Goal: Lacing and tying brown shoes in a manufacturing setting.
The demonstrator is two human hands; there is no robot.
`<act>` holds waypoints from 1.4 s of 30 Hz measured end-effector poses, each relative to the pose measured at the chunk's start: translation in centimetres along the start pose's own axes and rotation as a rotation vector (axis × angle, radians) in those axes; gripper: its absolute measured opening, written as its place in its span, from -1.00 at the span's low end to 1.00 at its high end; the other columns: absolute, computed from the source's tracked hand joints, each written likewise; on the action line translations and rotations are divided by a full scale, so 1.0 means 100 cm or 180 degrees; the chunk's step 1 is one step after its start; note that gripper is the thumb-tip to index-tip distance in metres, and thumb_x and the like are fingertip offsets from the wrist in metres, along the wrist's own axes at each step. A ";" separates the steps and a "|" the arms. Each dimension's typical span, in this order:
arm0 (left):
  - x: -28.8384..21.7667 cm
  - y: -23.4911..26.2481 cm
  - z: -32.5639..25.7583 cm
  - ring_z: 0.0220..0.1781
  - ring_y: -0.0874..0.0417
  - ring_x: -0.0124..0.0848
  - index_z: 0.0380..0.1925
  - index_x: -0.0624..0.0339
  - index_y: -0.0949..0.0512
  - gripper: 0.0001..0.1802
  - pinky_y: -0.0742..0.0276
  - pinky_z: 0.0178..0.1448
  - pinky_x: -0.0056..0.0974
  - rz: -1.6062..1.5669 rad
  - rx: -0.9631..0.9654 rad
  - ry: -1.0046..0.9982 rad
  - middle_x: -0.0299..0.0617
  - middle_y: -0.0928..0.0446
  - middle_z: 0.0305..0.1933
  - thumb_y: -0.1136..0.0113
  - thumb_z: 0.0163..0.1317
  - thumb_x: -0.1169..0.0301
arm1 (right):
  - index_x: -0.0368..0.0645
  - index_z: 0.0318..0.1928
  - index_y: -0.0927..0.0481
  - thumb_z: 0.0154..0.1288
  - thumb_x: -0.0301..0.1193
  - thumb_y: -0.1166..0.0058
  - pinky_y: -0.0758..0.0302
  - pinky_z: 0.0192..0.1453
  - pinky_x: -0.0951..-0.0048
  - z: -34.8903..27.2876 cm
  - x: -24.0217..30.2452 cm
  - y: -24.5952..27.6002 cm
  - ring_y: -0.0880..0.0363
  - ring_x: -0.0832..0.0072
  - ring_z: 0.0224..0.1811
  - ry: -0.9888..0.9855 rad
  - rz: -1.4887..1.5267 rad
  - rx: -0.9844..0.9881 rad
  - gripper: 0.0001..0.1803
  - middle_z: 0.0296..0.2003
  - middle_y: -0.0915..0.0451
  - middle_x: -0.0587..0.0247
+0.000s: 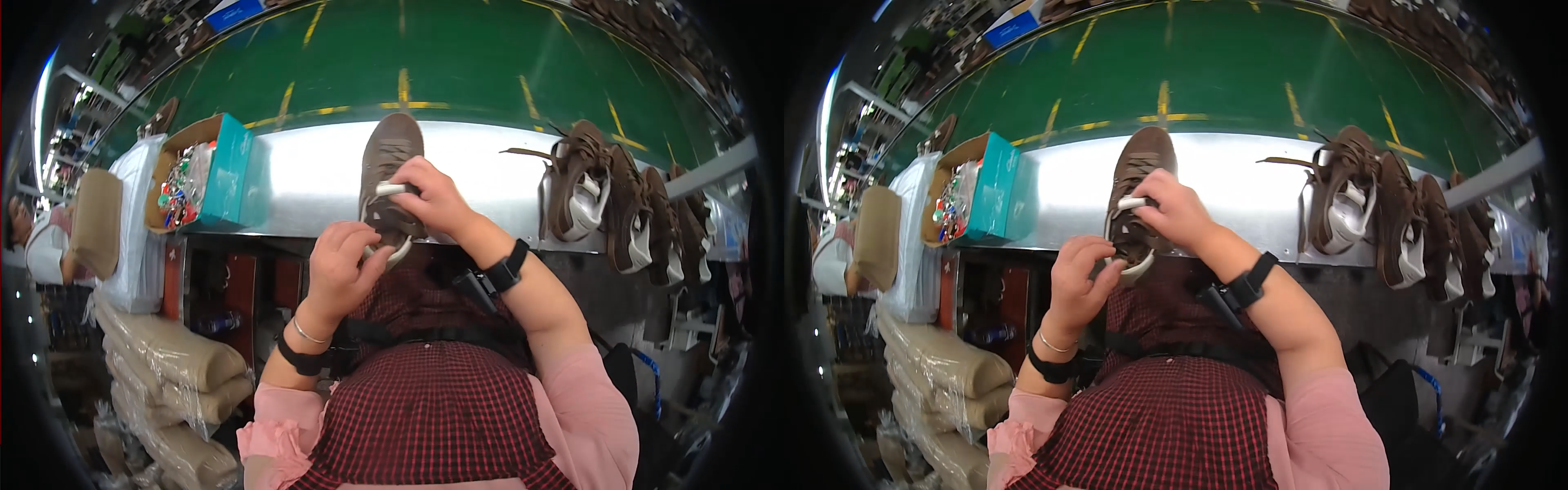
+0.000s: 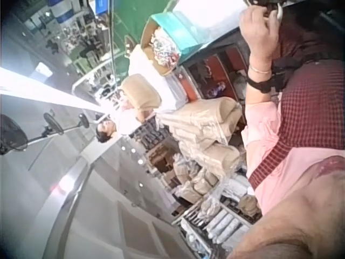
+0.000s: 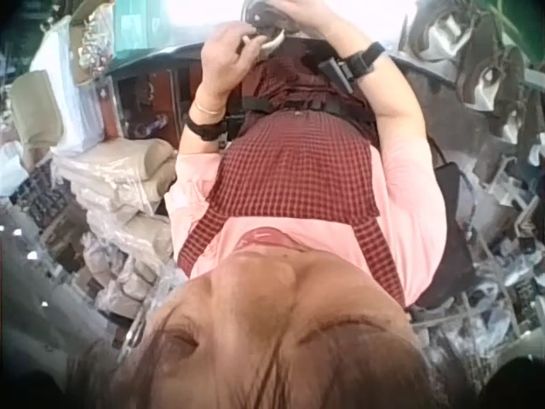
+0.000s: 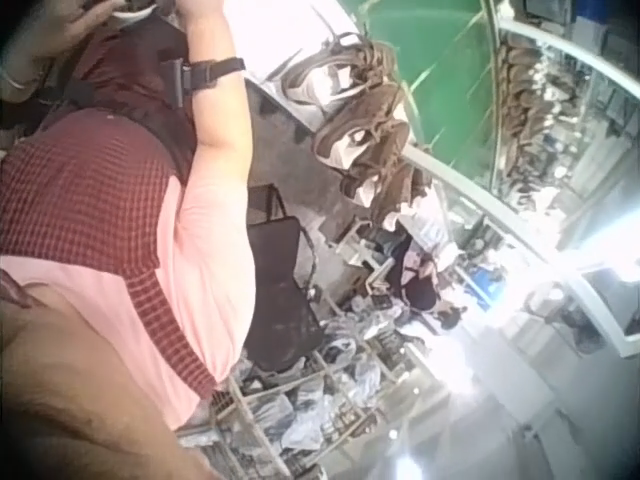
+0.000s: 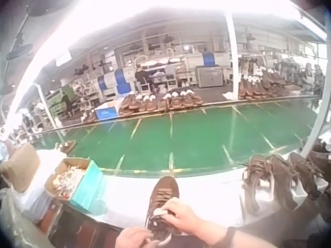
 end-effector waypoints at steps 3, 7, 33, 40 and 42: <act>-0.015 -0.033 -0.001 -0.23 -0.54 -0.16 -0.32 0.17 -0.51 -0.69 -0.36 -0.08 -0.17 0.0415 0.1319 -0.0107 -0.12 -0.55 -0.34 -0.35 -0.07 0.33 | -0.15 -0.24 -0.54 0.06 -0.39 -0.12 -0.49 -0.16 0.27 0.000 0.006 0.000 -0.51 0.17 -0.20 -0.0002 -0.0119 -0.0034 -0.78 -0.25 -0.45 0.16; -0.004 -0.039 -0.003 -0.30 -0.54 -0.12 -0.34 0.19 -0.52 -0.68 -0.37 -0.12 -0.18 0.0328 0.1585 0.0430 -0.11 -0.55 -0.39 -0.35 -0.06 0.29 | -0.16 -0.22 -0.56 0.06 -0.43 -0.14 -0.46 -0.07 0.36 -0.006 0.007 -0.004 -0.49 0.25 -0.16 -0.0107 -0.0044 0.0054 -0.78 -0.24 -0.47 0.19; 0.019 -0.059 0.024 -0.51 -0.52 -0.18 -0.35 0.25 -0.47 -0.70 -0.47 -0.35 -0.21 -0.0060 0.1031 0.0320 -0.08 -0.50 -0.54 -0.36 -0.08 0.44 | -0.19 -0.22 -0.61 -0.06 -0.37 -0.27 -0.43 -0.04 0.40 0.026 -0.010 -0.007 -0.49 0.34 -0.15 -0.0955 -0.0064 0.1416 -0.67 -0.26 -0.52 0.19; 0.048 -0.057 0.030 -0.48 -0.58 -0.42 -0.47 0.25 -0.46 -0.85 -0.46 -0.40 -0.29 -0.0964 0.1724 0.2017 -0.26 -0.49 -0.57 -0.25 0.05 0.47 | -0.20 -0.22 -0.62 -0.02 -0.37 -0.21 -0.43 -0.05 0.41 0.023 -0.003 -0.003 -0.50 0.35 -0.16 -0.0389 -0.0342 0.1076 -0.70 -0.26 -0.52 0.19; 0.058 -0.055 0.026 -0.51 -0.59 -0.30 -0.52 0.26 -0.47 -0.89 -0.48 -0.40 -0.23 -0.1392 0.1688 0.2780 -0.18 -0.52 -0.58 -0.18 0.06 0.47 | -0.19 -0.22 -0.62 -0.01 -0.37 -0.19 -0.44 -0.05 0.39 0.021 -0.003 -0.005 -0.50 0.33 -0.16 -0.0436 -0.0301 0.1063 -0.71 -0.26 -0.53 0.19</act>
Point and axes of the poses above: each hand's wrist, its own z-axis towards the middle knuckle, its own y-axis out of the back of the hand, x = y × z, the point moved 5 cm from there along z, towards the middle knuckle
